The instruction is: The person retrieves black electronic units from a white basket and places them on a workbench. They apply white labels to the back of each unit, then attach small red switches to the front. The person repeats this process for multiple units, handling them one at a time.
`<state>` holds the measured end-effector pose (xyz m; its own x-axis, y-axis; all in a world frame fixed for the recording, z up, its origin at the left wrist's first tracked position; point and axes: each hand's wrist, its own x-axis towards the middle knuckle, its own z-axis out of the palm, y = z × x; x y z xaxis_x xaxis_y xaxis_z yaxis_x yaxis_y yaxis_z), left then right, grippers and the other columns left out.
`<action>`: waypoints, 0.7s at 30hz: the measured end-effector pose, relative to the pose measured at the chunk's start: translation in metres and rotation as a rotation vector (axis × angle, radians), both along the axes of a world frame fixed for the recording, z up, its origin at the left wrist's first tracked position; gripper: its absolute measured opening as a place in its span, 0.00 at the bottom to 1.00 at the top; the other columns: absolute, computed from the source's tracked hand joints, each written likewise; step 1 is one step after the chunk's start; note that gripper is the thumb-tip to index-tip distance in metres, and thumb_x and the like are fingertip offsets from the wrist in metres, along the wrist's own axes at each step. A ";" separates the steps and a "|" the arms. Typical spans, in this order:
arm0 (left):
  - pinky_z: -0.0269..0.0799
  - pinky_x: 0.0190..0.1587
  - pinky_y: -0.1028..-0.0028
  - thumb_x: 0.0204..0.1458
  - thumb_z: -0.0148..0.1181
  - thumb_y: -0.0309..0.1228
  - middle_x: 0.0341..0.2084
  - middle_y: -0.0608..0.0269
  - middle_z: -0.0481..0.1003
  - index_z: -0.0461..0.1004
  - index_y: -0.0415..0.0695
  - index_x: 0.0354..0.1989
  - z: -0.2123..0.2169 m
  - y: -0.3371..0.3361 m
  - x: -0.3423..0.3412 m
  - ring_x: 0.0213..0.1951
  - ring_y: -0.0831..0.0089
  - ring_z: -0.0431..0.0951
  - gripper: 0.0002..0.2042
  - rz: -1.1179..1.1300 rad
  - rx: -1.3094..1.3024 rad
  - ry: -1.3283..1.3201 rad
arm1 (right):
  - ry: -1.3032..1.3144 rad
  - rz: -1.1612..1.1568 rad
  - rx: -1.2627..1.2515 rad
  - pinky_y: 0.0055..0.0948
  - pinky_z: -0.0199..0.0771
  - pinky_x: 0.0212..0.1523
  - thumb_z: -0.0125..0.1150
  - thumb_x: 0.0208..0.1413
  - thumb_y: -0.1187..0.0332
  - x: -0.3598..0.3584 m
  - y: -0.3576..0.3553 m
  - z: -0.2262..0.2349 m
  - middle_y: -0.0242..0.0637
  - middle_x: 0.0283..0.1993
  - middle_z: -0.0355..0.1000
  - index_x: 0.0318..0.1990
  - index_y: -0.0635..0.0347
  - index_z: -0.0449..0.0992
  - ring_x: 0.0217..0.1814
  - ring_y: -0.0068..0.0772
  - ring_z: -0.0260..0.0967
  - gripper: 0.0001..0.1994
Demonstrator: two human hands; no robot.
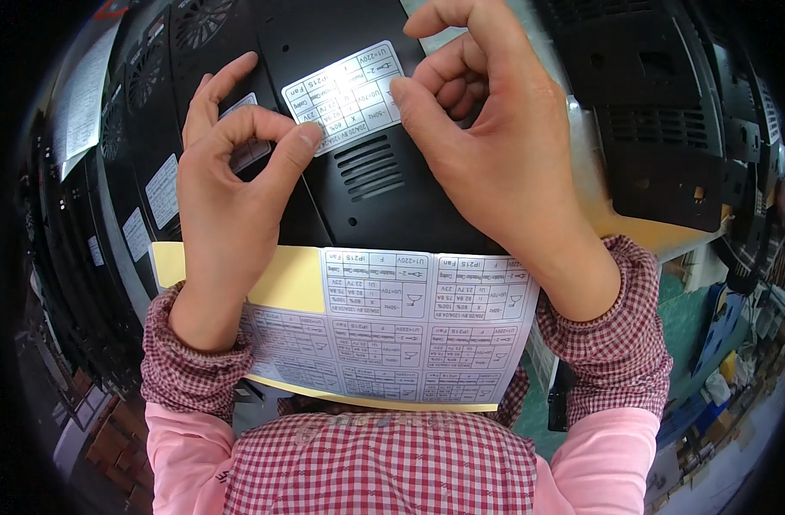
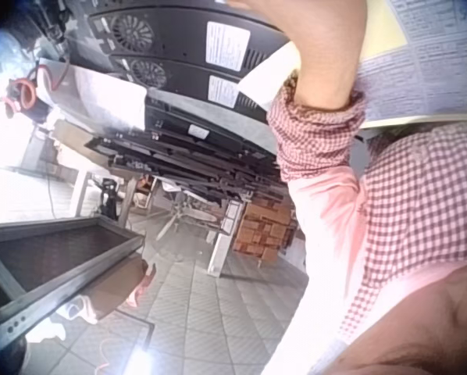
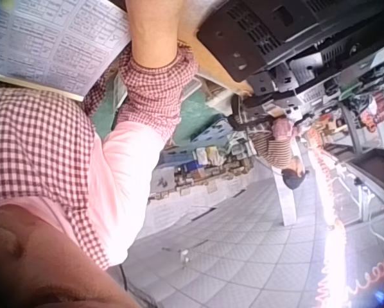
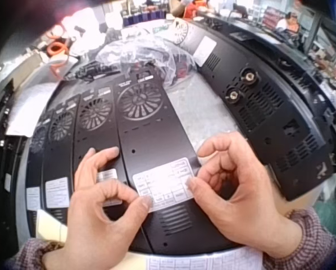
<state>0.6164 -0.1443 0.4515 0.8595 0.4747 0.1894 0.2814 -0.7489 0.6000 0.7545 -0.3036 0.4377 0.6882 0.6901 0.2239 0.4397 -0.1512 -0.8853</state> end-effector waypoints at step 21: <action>0.72 0.52 0.72 0.49 0.70 0.32 0.61 0.44 0.66 0.81 0.40 0.27 -0.001 0.002 0.001 0.57 0.64 0.74 0.08 -0.014 0.025 0.013 | -0.083 0.011 -0.006 0.11 0.67 0.35 0.66 0.57 0.76 0.000 -0.001 -0.003 0.25 0.31 0.72 0.54 0.58 0.69 0.32 0.10 0.67 0.18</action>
